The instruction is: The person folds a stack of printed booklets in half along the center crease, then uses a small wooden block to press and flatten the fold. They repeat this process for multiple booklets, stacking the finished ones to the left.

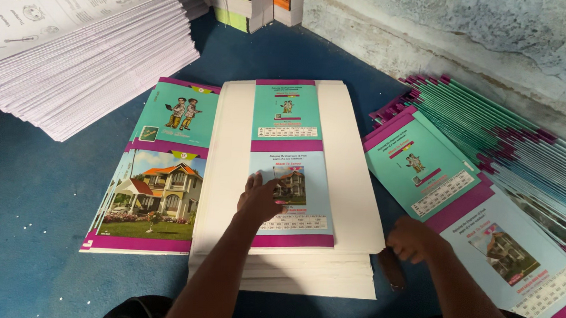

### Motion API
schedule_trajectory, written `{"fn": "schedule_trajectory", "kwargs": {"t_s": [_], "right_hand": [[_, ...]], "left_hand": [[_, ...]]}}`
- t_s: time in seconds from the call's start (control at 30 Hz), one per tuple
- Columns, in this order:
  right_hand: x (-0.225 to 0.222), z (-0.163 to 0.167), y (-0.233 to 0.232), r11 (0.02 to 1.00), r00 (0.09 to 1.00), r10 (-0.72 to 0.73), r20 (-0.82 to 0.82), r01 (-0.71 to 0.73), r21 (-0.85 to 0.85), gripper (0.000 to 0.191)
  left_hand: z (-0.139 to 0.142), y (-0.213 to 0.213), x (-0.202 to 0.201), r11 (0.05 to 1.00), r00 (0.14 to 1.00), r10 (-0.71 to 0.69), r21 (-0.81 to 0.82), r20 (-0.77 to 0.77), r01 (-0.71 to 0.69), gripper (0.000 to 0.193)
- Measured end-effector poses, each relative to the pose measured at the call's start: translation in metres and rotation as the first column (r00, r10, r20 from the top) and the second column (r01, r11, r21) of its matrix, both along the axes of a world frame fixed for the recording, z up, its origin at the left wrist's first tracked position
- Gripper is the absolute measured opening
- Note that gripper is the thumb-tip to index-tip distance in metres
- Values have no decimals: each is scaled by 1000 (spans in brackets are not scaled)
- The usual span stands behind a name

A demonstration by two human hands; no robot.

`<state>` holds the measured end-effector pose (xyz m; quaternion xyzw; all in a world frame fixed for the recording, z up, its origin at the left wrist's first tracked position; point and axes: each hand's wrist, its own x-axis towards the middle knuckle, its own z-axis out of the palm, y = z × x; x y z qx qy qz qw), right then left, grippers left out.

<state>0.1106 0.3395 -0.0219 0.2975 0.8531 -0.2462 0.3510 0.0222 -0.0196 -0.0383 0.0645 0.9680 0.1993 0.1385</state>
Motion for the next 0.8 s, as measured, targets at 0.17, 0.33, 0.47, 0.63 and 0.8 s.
{"fn": "schedule_trajectory", "kwargs": {"t_s": [0.17,0.33,0.47,0.63,0.8], "right_hand": [[-5,14,-11,941,914,212,-347,-95,325,30],[-18,-2,-30,990,756,70,-651,-135,-51,33],[-30,-27,-51,838,796,-154,-585,-208,-504,56],[-32,-41,-72,752,821,-311,-479,-96,-652,67],[-28,-36,-80,538,843,-460,-279,15,-843,78]], "left_hand": [[3,10,1,997,1000,-16,-70,-15,15,87],[23,54,16,983,999,-41,-179,0,40,97],[46,90,33,996,999,20,-92,-37,-24,99],[54,105,38,991,990,132,0,41,-132,106],[44,104,38,988,988,157,-14,1,-157,108]]}}
